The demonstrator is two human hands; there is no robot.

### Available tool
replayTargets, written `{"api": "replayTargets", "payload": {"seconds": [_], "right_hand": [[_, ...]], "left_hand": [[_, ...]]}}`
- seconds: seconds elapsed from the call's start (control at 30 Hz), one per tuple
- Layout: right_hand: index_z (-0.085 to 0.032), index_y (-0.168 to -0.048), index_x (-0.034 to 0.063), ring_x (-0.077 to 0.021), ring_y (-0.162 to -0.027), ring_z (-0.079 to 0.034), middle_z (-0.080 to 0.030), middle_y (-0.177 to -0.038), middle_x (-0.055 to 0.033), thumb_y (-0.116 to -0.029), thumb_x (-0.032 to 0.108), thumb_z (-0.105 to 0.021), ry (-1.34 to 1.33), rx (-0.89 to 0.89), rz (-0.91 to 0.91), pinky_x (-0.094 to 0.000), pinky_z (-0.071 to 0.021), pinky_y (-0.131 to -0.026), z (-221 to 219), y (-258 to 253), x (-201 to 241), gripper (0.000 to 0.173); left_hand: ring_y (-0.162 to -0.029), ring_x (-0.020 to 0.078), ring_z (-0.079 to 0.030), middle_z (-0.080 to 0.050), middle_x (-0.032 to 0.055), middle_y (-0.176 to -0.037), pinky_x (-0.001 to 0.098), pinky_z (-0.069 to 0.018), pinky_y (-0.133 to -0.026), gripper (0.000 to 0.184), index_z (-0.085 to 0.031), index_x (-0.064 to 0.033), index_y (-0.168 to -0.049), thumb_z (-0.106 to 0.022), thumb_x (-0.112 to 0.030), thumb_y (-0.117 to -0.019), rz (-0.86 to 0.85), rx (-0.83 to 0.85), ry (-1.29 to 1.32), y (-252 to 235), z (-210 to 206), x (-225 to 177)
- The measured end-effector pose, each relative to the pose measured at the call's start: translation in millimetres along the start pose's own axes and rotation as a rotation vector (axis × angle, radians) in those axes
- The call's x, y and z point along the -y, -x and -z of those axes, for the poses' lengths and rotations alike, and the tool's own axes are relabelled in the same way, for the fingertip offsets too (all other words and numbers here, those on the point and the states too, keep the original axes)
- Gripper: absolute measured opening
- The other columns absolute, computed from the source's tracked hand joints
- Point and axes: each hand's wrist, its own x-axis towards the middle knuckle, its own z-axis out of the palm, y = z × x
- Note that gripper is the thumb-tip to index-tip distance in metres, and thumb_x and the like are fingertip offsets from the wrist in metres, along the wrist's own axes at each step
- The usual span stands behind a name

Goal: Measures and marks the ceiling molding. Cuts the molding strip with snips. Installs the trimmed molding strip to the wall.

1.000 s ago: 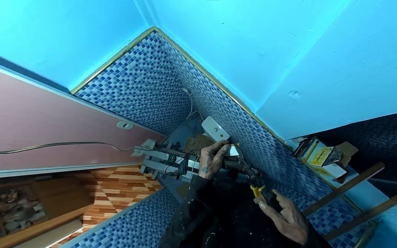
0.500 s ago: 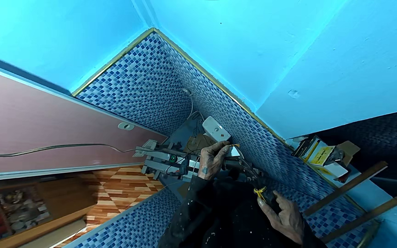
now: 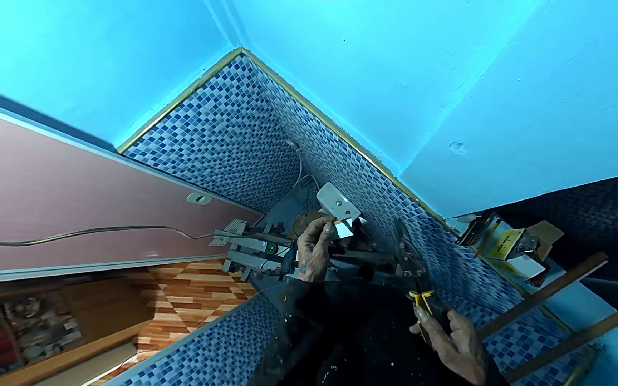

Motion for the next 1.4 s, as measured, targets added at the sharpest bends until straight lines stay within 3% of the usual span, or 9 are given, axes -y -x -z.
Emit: {"api": "replayTargets", "payload": {"seconds": [0.2,0.5,0.63,0.8,0.93,1.03,1.17,1.27,1.4], "right_hand": [[-0.064,-0.113,-0.0007,-0.0151,-0.083,-0.078,-0.079,-0.092,-0.0034,-0.0943,0.023,-0.067,-0.228,0.126,0.075,-0.0325,-0.0655,-0.079,9,-2,-18,0.031],[-0.066,-0.106,-0.0009,-0.0095,-0.082,-0.076,-0.078,-0.094,-0.0037,-0.092,0.023,-0.071,-0.198,0.178,0.125,-0.0274,-0.0641,-0.077,6,5,-20,0.028],[-0.065,-0.108,0.0007,-0.0139,-0.086,-0.077,-0.079,-0.097,-0.0047,-0.0941,0.02,-0.069,-0.292,0.183,0.172,-0.0303,-0.0645,-0.08,2,7,-27,0.024],[-0.063,-0.119,0.0028,-0.0176,-0.103,-0.075,-0.078,-0.107,-0.0033,-0.0967,0.027,-0.069,-0.274,0.03,0.288,-0.0355,-0.0624,-0.093,-7,-12,-17,0.034],[-0.064,-0.113,0.0008,-0.0058,-0.091,-0.072,-0.076,-0.101,-0.0012,-0.0838,0.029,-0.083,-0.199,-0.153,0.326,-0.0246,-0.0611,-0.082,-16,-33,1,0.045],[-0.064,-0.109,-0.0022,-0.0007,-0.082,-0.068,-0.074,-0.095,-0.0019,-0.0829,0.025,-0.083,-0.188,-0.225,0.347,-0.0185,-0.0589,-0.075,-21,-40,3,0.042],[-0.064,-0.108,-0.0028,-0.0024,-0.081,-0.069,-0.075,-0.097,-0.0033,-0.0838,0.018,-0.082,-0.229,-0.264,0.411,-0.0194,-0.0603,-0.074,-29,-45,5,0.037],[-0.064,-0.104,-0.0057,-0.0065,-0.087,-0.071,-0.074,-0.102,-0.0095,-0.0831,0.015,-0.081,-0.186,-0.332,0.467,-0.0209,-0.0613,-0.077,-38,-53,2,0.034],[-0.067,-0.102,-0.006,-0.011,-0.095,-0.072,-0.073,-0.107,-0.0157,-0.0861,0.02,-0.078,-0.097,-0.356,0.496,-0.0231,-0.0609,-0.082,-42,-57,-4,0.033]], "left_hand": [[-0.075,0.0241,-0.075,-0.074,0.0132,-0.094,0.0396,-0.0651,-0.066,0.025,-0.059,-0.0028,-0.126,-0.045,-0.004,-0.1054,0.031,0.113,0.204,-1,0,2],[-0.064,0.011,-0.067,-0.07,0.0039,-0.078,0.0278,-0.059,-0.058,0.012,-0.064,-0.0065,-0.098,-0.053,-0.008,-0.1022,-0.022,0.062,0.14,-2,-10,6],[-0.071,0.015,-0.07,-0.072,0.0063,-0.087,0.0332,-0.062,-0.064,0.009,-0.066,-0.0036,-0.106,-0.059,-0.006,-0.1003,-0.117,0.205,0.048,-4,-5,11],[-0.08,0.015,-0.071,-0.072,0.0076,-0.1,0.0331,-0.062,-0.072,0.031,-0.059,0.0032,-0.118,-0.074,-0.005,-0.0913,-0.207,0.566,-0.096,11,-13,12],[-0.08,0.0113,-0.07,-0.072,0.0031,-0.094,0.0298,-0.0616,-0.073,0.03,-0.063,-0.0014,-0.105,-0.084,-0.009,-0.0844,-0.173,0.707,-0.112,31,-30,22],[-0.085,0.0077,-0.07,-0.074,0.0009,-0.1,0.027,-0.0606,-0.077,0.025,-0.07,-0.0033,-0.107,-0.082,-0.008,-0.0855,-0.176,0.751,-0.063,34,-33,32],[-0.078,0.0162,-0.073,-0.075,0.0072,-0.097,0.0338,-0.0636,-0.07,0.029,-0.063,0.0035,-0.121,-0.071,-0.004,-0.0935,0.035,0.591,0.096,45,-38,32],[-0.069,0.0246,-0.074,-0.074,0.015,-0.088,0.039,-0.064,-0.06,0.018,-0.054,0.0016,-0.112,-0.061,-0.008,-0.0984,0.269,0.317,0.153,59,-57,24],[-0.081,0.0276,-0.074,-0.073,0.0201,-0.098,0.0422,-0.064,-0.073,0.023,-0.057,0.0067,-0.121,-0.055,-0.007,-0.1028,0.308,0.242,0.223,60,-64,24]]}}
